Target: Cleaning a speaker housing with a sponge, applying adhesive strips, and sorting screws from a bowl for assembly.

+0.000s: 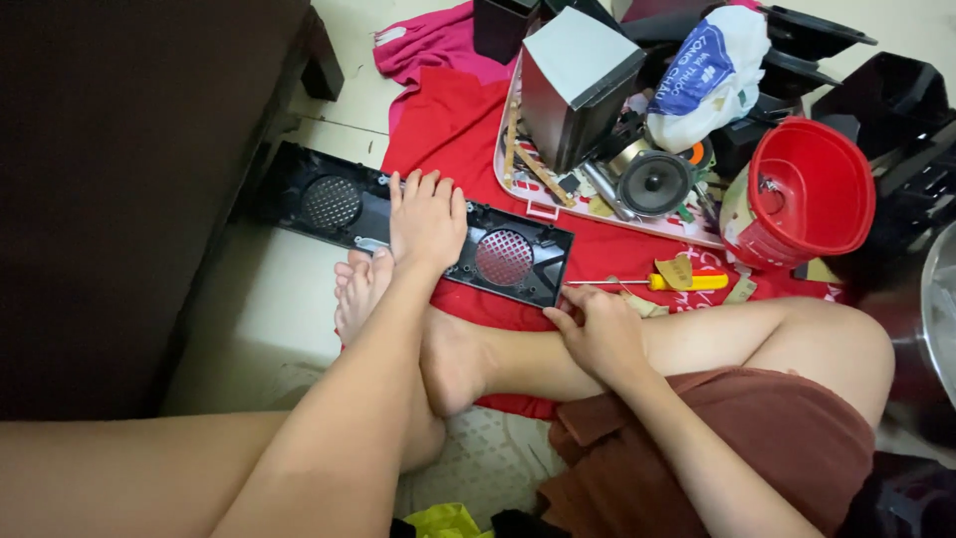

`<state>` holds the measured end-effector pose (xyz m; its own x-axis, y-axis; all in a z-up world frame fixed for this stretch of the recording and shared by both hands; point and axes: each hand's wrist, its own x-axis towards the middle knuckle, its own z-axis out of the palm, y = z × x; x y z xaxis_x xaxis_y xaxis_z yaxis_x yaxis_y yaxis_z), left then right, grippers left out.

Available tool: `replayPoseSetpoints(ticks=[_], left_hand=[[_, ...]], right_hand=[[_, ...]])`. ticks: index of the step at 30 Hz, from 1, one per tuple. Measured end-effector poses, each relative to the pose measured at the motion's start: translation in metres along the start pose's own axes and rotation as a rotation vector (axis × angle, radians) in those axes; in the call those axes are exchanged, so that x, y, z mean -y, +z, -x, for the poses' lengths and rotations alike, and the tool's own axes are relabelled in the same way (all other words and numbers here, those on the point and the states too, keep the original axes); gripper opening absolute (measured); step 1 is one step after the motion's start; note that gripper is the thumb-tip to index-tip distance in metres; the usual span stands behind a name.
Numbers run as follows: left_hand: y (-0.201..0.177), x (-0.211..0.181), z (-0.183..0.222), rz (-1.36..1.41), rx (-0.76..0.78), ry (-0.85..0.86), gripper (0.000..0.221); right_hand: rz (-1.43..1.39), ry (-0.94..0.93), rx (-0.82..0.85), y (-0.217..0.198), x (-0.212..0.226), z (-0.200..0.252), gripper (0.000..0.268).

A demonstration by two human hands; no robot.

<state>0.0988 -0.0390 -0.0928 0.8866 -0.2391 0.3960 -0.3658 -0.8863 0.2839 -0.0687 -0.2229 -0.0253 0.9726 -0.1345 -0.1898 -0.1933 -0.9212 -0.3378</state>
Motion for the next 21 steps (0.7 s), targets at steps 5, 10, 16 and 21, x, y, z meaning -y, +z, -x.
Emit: replayPoseSetpoints(ticks=[5, 10, 16, 21], left_hand=[[-0.002, 0.0, 0.001, 0.002, -0.049, 0.03, 0.038], [0.001, 0.002, 0.001, 0.0, -0.063, 0.053, 0.038], [-0.008, -0.001, 0.002, 0.019, -0.03, 0.05, 0.039], [-0.006, -0.001, 0.001, -0.016, -0.024, 0.048, 0.037]], right_hand=[[-0.021, 0.026, 0.013, -0.005, 0.004, 0.0, 0.034], [-0.023, 0.066, 0.052, -0.011, 0.008, 0.001, 0.034], [-0.689, 0.225, -0.027, -0.033, -0.008, -0.012, 0.023], [-1.309, 0.532, -0.237, -0.085, -0.062, -0.025, 0.048]])
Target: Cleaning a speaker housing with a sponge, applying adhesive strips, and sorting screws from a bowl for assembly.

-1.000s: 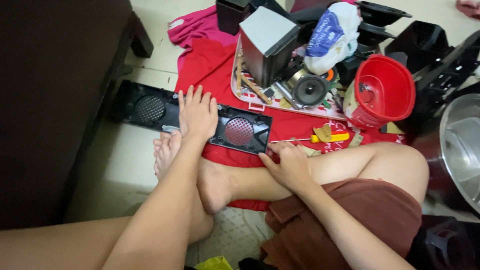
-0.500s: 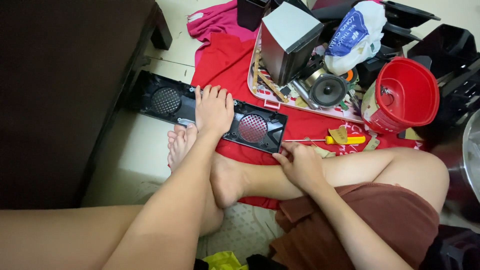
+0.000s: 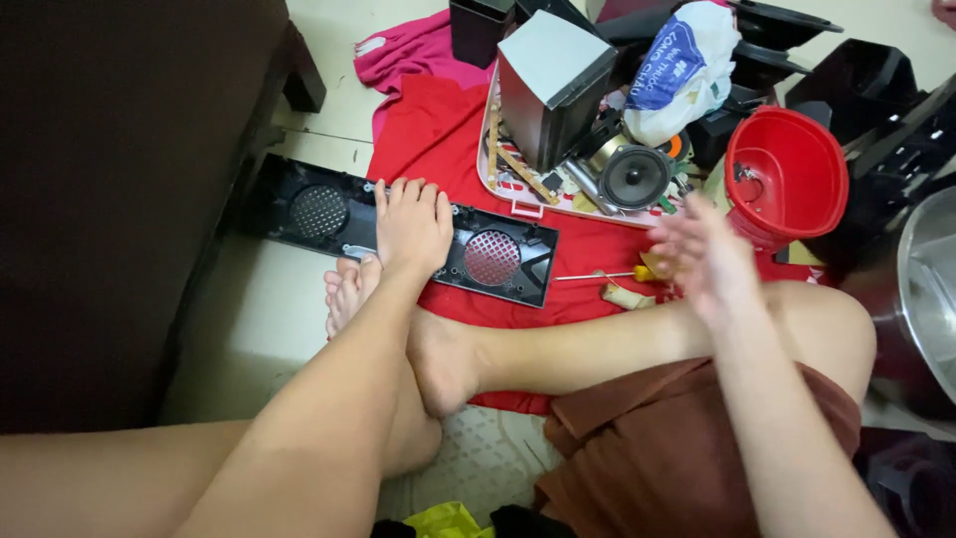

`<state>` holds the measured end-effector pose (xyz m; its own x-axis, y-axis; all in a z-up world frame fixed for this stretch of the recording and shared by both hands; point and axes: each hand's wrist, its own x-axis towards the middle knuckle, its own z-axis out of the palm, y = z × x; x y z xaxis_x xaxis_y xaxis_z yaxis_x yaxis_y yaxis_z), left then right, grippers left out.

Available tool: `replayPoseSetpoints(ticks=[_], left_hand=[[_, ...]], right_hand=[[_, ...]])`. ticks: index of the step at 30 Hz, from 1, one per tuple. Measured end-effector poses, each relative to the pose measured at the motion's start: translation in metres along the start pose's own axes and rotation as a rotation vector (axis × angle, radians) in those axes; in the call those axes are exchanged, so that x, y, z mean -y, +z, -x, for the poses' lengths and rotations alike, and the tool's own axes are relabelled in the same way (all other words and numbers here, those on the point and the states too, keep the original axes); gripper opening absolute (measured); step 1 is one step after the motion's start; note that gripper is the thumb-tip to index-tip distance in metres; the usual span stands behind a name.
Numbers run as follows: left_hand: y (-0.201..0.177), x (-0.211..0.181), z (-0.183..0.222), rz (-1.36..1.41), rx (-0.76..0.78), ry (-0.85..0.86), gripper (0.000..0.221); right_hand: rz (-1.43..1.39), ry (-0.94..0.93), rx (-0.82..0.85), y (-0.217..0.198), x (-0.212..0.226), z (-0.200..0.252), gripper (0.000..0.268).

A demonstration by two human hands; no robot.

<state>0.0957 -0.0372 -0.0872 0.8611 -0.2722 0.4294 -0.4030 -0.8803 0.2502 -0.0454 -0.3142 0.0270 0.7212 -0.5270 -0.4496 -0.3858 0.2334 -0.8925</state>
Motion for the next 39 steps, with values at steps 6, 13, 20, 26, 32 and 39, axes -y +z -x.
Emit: replayPoseSetpoints(ticks=[6, 13, 20, 26, 32, 39], left_hand=[[-0.021, -0.011, -0.001, 0.025, -0.063, 0.009, 0.032], [0.0, 0.001, 0.0, 0.023, 0.015, 0.003, 0.036], [-0.013, -0.004, -0.007, 0.024, 0.19, -0.038, 0.045], [-0.021, 0.001, -0.019, 0.202, 0.105, -0.026, 0.045], [-0.095, -0.054, -0.01, 0.361, -0.234, -0.031, 0.027], [-0.135, -0.107, 0.047, 0.781, 0.144, -0.727, 0.051]], right_hand=[[-0.124, 0.197, -0.168, -0.024, 0.022, -0.022, 0.07], [-0.479, 0.192, -0.132, -0.055, -0.014, -0.068, 0.043], [-0.402, 0.172, -0.003, -0.072, 0.01, 0.014, 0.015], [-0.422, 0.219, 0.217, -0.076, 0.002, 0.09, 0.032], [-0.422, 0.319, 0.509, -0.026, -0.034, 0.117, 0.041], [-0.45, 0.354, 0.507, 0.018, -0.041, 0.108, 0.035]])
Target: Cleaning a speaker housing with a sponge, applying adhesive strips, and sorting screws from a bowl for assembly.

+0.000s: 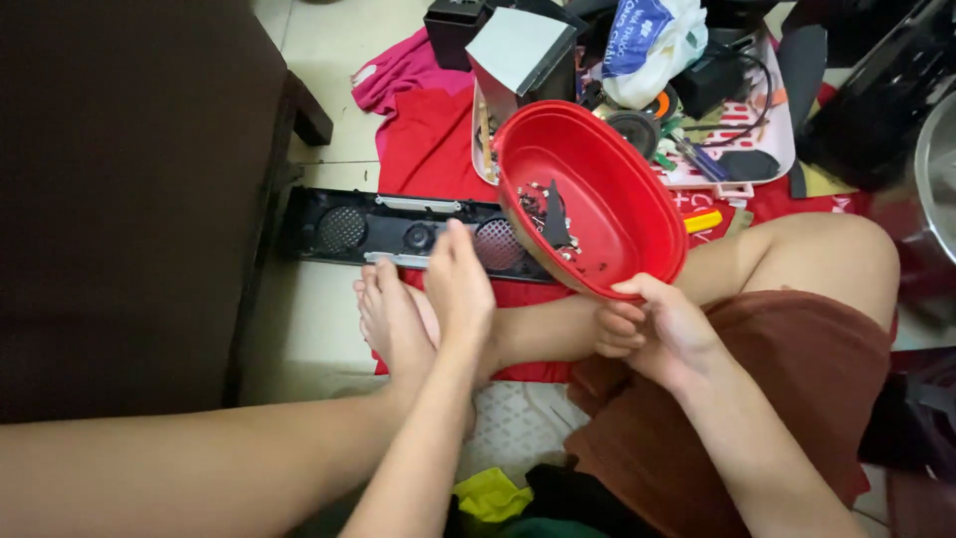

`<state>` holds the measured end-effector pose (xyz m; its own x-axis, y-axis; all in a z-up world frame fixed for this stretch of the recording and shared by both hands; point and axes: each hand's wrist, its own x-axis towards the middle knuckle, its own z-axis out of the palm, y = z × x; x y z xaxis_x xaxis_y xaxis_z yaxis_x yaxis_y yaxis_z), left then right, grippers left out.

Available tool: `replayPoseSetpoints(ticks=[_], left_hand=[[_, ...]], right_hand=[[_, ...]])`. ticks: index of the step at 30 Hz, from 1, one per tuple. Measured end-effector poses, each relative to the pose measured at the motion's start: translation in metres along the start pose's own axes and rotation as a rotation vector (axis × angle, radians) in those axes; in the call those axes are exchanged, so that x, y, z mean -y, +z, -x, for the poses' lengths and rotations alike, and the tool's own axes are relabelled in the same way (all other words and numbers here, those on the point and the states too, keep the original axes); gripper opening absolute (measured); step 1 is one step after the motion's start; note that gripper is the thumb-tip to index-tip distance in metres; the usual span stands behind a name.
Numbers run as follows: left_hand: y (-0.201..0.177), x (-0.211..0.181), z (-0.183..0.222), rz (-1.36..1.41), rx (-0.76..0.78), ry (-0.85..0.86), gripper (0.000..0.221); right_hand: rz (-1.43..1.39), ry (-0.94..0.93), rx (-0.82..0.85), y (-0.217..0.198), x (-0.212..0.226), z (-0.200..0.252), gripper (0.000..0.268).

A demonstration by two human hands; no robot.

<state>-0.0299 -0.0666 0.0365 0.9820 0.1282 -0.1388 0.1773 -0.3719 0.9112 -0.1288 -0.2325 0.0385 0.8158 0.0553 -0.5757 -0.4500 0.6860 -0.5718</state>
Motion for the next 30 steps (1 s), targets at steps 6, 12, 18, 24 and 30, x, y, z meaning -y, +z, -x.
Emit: replayPoseSetpoints(ticks=[6, 12, 18, 24, 30], left_hand=[[0.003, -0.048, 0.056, 0.148, 0.443, -0.369, 0.086], [0.005, -0.014, 0.063, 0.305, 0.317, -0.488, 0.078], [-0.008, -0.017, 0.054, 0.287, 0.284, -0.375, 0.081], [-0.014, 0.007, 0.052, 0.382, 0.245, -0.1, 0.05], [-0.016, 0.001, 0.054, 0.365, 0.264, -0.133, 0.053]], right_hand=[[0.011, 0.098, -0.123, 0.004, -0.012, 0.006, 0.035], [0.159, 0.155, -0.186, 0.02, -0.021, 0.029, 0.04], [0.795, -0.259, -0.591, 0.015, -0.023, 0.025, 0.049], [1.061, -0.975, -0.61, 0.031, -0.013, 0.032, 0.017], [1.119, -1.031, -0.461, 0.054, -0.008, 0.028, 0.015]])
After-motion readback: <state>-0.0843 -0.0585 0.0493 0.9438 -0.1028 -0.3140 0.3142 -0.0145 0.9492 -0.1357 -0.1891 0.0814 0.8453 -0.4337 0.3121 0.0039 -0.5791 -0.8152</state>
